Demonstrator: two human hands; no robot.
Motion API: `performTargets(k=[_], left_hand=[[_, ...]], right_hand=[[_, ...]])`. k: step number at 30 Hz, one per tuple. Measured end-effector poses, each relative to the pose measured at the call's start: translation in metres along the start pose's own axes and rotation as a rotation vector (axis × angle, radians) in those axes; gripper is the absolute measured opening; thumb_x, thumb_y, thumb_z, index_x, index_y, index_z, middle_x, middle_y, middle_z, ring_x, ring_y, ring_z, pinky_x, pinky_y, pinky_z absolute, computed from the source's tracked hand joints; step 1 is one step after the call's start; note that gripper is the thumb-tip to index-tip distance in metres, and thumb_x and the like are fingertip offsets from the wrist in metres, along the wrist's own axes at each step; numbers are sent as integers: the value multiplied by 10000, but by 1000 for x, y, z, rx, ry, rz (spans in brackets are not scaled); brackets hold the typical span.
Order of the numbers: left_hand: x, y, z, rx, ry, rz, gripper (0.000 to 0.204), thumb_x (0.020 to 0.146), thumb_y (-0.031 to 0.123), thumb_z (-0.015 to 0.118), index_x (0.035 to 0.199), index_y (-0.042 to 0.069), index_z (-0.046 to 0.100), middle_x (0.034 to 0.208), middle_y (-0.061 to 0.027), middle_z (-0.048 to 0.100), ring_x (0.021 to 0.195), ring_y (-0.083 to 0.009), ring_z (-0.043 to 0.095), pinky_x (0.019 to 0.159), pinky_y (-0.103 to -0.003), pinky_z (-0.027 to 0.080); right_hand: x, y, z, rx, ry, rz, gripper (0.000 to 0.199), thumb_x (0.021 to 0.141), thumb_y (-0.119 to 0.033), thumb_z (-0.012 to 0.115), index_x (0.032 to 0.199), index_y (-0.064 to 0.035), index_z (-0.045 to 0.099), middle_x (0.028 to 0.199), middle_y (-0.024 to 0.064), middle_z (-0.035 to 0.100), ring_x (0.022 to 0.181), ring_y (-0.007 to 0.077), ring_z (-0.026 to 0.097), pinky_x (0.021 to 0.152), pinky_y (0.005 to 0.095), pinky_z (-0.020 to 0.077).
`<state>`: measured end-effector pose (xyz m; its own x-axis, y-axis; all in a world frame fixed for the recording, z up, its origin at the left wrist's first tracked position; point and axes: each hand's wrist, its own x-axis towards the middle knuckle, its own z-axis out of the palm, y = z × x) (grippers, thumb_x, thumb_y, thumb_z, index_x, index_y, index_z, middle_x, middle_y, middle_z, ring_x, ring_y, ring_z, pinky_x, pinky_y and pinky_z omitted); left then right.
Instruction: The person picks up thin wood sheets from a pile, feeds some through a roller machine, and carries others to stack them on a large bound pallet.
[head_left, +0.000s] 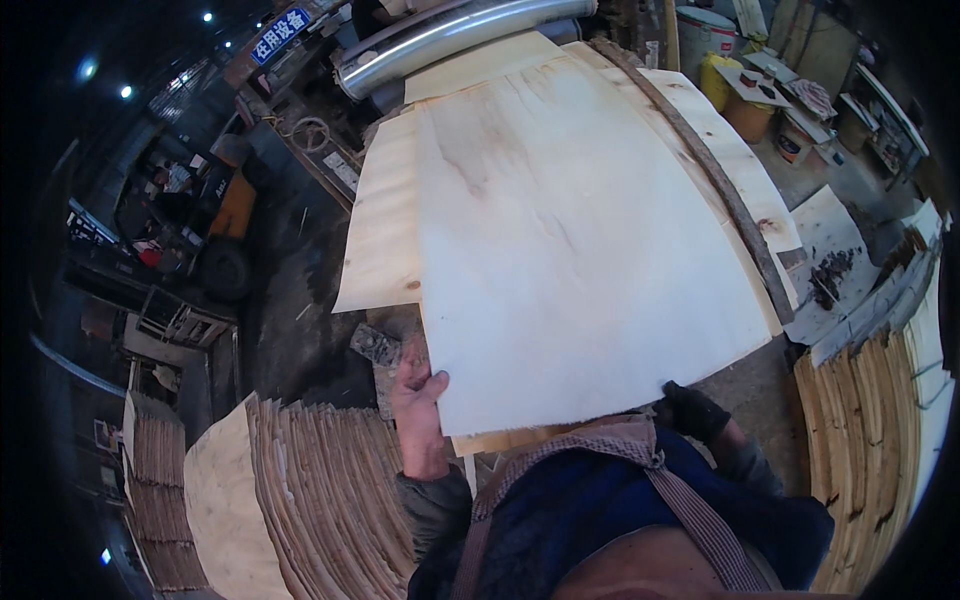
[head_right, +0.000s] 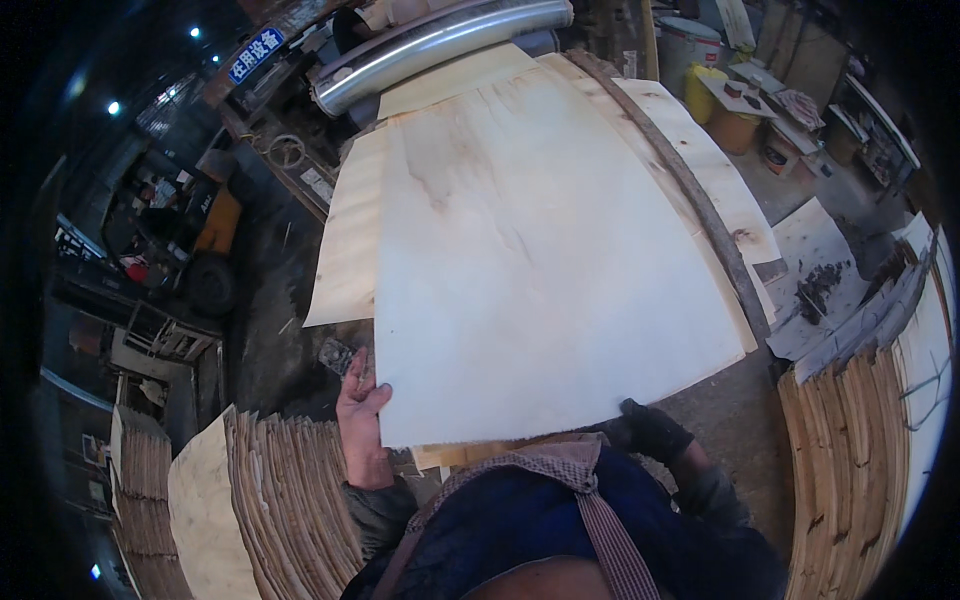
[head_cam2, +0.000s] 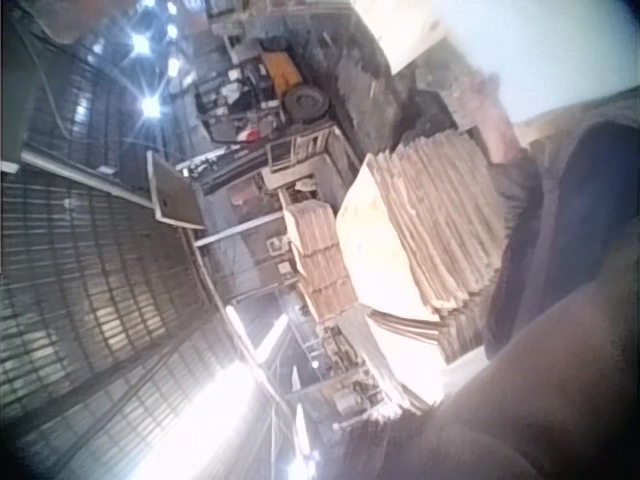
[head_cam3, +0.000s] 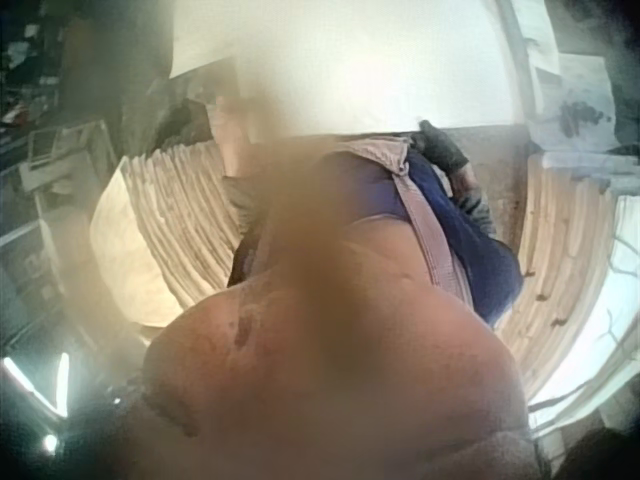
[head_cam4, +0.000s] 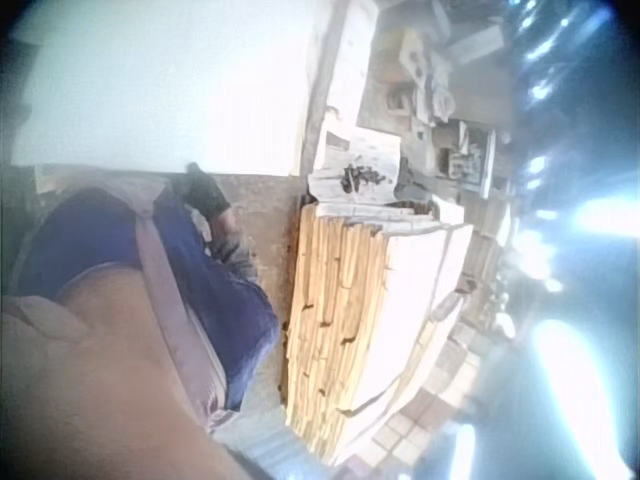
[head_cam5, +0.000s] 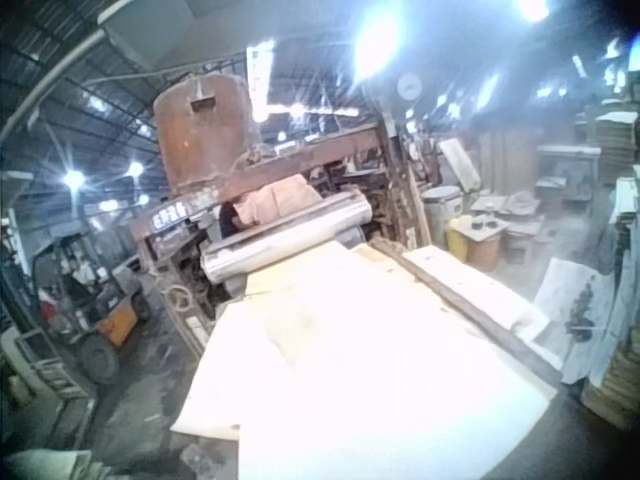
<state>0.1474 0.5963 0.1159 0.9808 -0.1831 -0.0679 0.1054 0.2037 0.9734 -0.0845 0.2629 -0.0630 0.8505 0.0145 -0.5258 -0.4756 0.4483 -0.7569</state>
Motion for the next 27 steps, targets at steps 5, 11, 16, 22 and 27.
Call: performTargets(k=[5, 11, 16, 22, 27], left_hand=[[29, -38, -31, 90, 65, 12, 463, 797, -64, 472, 1252, -21, 391, 1113, -167, 565, 950, -192, 576, 789, -298, 477], [28, -143, -81, 957, 46, -120, 650, 785, 171, 619, 1299, -76, 307, 1272, -262, 407, 1187, -328, 406, 975, -339, 345], [3, -174, -48, 1207, 22, -60, 780, 765, 220, 645, 1299, -144, 209, 1387, -301, 156, 1280, -361, 258, 1034, -363, 279], [8, -180, -75, 710, 0, -201, 655, 731, 46, 640, 1288, -86, 319, 1261, -221, 433, 1102, -281, 487, 947, -325, 374], [1, -137, -57, 333, 85, -208, 555, 742, -125, 497, 1277, -35, 380, 1169, -144, 535, 1047, -190, 525, 887, -284, 414]], right_hand=[[5, -55, 28, 309, 142, -130, 296, 879, -281, 539, 897, 14, 554, 735, 116, 596, 705, 251, 598, 697, 384, 517], [117, -104, 4, 136, 95, -193, 249, 872, -209, 546, 923, 33, 573, 761, 171, 625, 684, 250, 631, 657, 346, 538], [251, -169, -3, 643, -84, -386, 178, 819, -138, 604, 942, -14, 569, 874, 152, 613, 852, 306, 603, 827, 484, 483], [296, -180, 20, 722, -242, -353, 302, 852, -148, 556, 1127, -64, 466, 1220, 153, 482, 1151, 320, 449, 961, 469, 382], [233, -102, 26, 581, -342, -220, 340, 885, -125, 513, 1204, -32, 438, 1183, 176, 510, 1086, 332, 508, 932, 477, 412]])
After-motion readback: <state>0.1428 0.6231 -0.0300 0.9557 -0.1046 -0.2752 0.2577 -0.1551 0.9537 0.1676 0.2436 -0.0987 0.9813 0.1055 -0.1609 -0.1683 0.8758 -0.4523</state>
